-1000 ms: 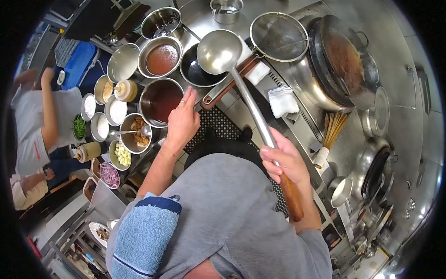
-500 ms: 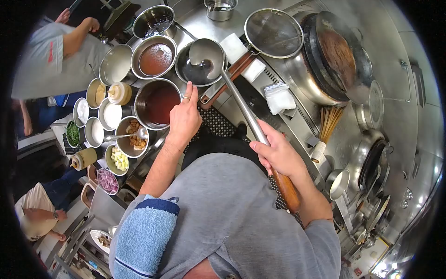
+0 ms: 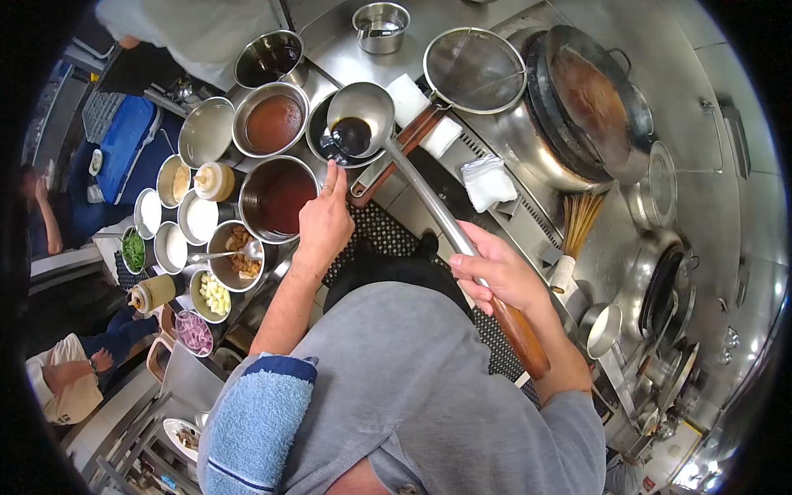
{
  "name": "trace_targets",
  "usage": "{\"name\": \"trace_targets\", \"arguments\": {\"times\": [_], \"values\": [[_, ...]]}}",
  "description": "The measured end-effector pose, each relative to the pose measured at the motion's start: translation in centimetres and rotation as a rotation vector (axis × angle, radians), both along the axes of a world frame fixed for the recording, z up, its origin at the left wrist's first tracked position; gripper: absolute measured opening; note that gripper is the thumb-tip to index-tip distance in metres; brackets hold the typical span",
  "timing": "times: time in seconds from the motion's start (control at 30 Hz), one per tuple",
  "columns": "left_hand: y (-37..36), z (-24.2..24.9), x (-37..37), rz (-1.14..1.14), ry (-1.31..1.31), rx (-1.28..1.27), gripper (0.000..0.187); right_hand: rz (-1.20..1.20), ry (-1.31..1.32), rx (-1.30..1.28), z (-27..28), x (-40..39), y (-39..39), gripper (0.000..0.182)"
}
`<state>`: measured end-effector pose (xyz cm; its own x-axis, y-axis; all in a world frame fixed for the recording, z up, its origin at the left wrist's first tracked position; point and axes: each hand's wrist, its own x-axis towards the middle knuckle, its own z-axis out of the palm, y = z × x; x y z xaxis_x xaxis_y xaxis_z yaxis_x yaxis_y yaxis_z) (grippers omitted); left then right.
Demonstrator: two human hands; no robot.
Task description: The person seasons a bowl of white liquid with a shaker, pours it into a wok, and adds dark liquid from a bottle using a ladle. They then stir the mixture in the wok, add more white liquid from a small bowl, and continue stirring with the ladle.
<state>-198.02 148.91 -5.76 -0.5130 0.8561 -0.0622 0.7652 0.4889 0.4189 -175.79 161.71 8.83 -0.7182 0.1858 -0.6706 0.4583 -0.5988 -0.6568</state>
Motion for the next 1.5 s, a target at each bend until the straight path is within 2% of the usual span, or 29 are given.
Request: {"name": "trace_targets", "arguments": {"times": [0.6,0.9,1.0,1.07,1.1,1.17,1.23,1.33,1.43,1.5], "values": [[-0.1,-0.6,-0.2,-0.022,0.023,0.029,0.065,-0.02,0.046,0.086,1.2,1.5,-0.5,0.06],[-0.1,-0.4,-0.3,-0.035,0.013,-0.008,0.064,-0.138,0.156,-0.287,0.0,2.2,0.8,0.052],[0.0,-0.1,-0.2,-0.03,0.023,-0.037,0.063,-0.171,0.162,-0.32,-0.2,2.4,0.8,0.051],[-0.1,-0.7,-0.1,-0.016,0.027,-0.015,0.071,-0.193,0.153,-0.299,-0.3,3.1,0.9,0.051],[0.1,-0.4,-0.2,-0.009,-0.033,-0.136,0.074,-0.174,0.163,-0.299,-0.6,2.9,1.1,0.052],[-0.1,0.6,0.0,0.053,-0.07,-0.113,0.069,-0.214,0.159,-0.338,-1.0,3.3,1.4,0.052],[-0.2,-1.0,0.2,0.026,0.01,-0.02,0.069,-0.275,0.218,-0.512,-1.6,3.7,2.1,0.052],[-0.3,-0.7,0.6,0.039,0.015,0.043,0.066,-0.291,0.288,-0.668,-1.8,4.4,3.1,0.052],[0.3,-0.5,0.9,0.078,0.017,0.01,0.063,-0.368,0.378,-0.873,-0.3,5.4,4.0,0.053],[0.8,-0.6,0.8,0.083,0.033,0.011,0.046,-0.361,0.5,-0.985,0.9,6.3,4.8,0.053]]}}
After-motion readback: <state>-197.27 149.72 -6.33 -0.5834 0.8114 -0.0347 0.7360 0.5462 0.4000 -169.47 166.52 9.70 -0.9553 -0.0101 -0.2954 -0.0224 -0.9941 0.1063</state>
